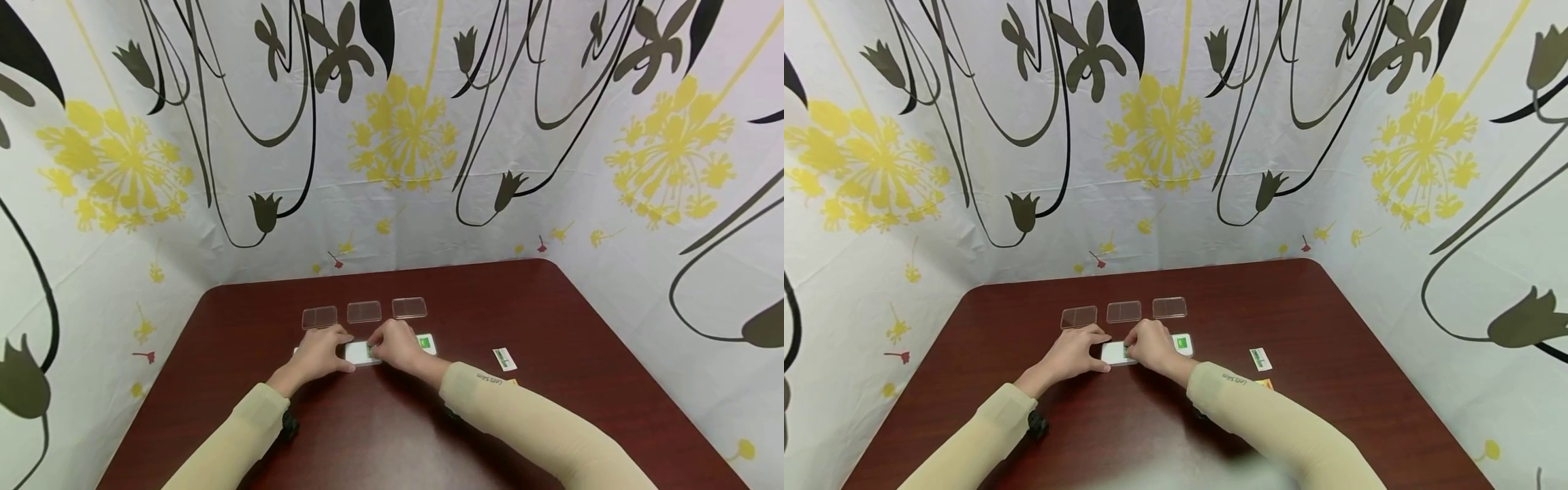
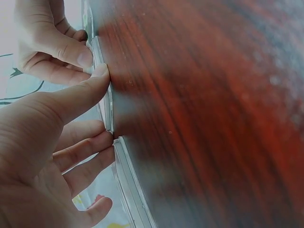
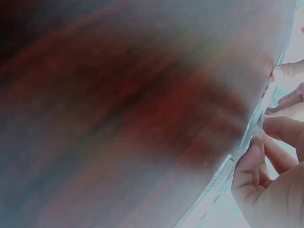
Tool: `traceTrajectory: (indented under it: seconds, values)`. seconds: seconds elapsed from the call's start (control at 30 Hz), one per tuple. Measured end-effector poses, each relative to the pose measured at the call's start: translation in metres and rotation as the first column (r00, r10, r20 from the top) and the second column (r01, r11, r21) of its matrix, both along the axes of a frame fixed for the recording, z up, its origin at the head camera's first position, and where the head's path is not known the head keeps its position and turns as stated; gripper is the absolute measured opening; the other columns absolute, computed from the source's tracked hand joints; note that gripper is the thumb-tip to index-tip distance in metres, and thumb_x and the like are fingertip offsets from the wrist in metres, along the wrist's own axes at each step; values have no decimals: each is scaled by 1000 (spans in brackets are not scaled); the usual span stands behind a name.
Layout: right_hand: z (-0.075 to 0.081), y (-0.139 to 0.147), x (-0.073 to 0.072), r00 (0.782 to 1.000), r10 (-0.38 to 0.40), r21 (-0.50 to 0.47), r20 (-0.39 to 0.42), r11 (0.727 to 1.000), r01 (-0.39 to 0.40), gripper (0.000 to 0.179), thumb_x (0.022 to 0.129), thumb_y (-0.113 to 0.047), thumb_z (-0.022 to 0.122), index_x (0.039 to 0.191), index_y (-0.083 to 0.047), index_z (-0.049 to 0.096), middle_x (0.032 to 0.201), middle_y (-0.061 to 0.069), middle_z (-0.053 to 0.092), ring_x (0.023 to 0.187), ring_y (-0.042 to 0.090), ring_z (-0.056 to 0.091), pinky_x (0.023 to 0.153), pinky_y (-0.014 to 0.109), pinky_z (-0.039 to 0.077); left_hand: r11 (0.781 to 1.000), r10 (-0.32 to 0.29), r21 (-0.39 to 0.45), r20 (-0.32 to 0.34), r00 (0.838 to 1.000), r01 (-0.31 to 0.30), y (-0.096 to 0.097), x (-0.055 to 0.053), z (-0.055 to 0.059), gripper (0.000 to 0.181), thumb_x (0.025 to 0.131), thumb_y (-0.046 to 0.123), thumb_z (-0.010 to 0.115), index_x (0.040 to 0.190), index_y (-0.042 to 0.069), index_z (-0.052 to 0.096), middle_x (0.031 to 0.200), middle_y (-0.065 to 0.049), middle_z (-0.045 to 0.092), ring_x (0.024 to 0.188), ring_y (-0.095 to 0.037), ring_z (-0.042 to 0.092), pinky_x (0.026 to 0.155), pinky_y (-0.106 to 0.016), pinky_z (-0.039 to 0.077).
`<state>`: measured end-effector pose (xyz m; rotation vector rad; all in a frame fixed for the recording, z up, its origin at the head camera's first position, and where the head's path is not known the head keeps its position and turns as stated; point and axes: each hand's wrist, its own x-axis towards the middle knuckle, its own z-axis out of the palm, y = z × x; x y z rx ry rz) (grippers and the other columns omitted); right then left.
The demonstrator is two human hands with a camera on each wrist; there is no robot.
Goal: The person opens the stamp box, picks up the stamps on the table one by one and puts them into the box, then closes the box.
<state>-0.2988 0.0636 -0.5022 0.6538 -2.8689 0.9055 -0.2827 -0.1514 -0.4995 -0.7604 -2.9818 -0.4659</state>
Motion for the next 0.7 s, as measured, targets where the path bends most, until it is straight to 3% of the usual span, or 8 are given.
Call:
traceTrajectory:
  seconds: [0.2, 0.43, 0.7]
  values:
    - [3, 0, 0, 1000, -21, 55, 23, 998, 19, 15, 75, -18, 85, 90, -21, 84, 75, -16, 69, 69, 2, 61, 58, 27, 49, 1000, 1, 6, 4, 1000, -1, 0, 0, 0, 64, 76, 48, 87, 127, 13, 72, 121, -2, 66, 104, -23, 65, 95, -50, 46]
    - [3, 0, -1, 999, -16, 54, 29, 998, 15, 15, 74, -20, 86, 89, -21, 84, 74, -17, 67, 67, 2, 59, 57, 27, 48, 1000, 12, 3, 20, 1000, -12, -1, -1, 0, 63, 77, 48, 87, 127, 13, 72, 122, -2, 65, 104, -23, 65, 95, -51, 46]
    - [17, 3, -4, 999, 9, 26, 45, 1000, -10, 16, 80, -17, 80, 95, -21, 82, 87, -10, 74, 75, 6, 64, 59, 29, 49, 1000, 5, 1, 28, 1000, -5, -1, -1, 1, 64, 77, 48, 86, 128, 13, 71, 123, -2, 65, 108, -25, 64, 99, -54, 43]
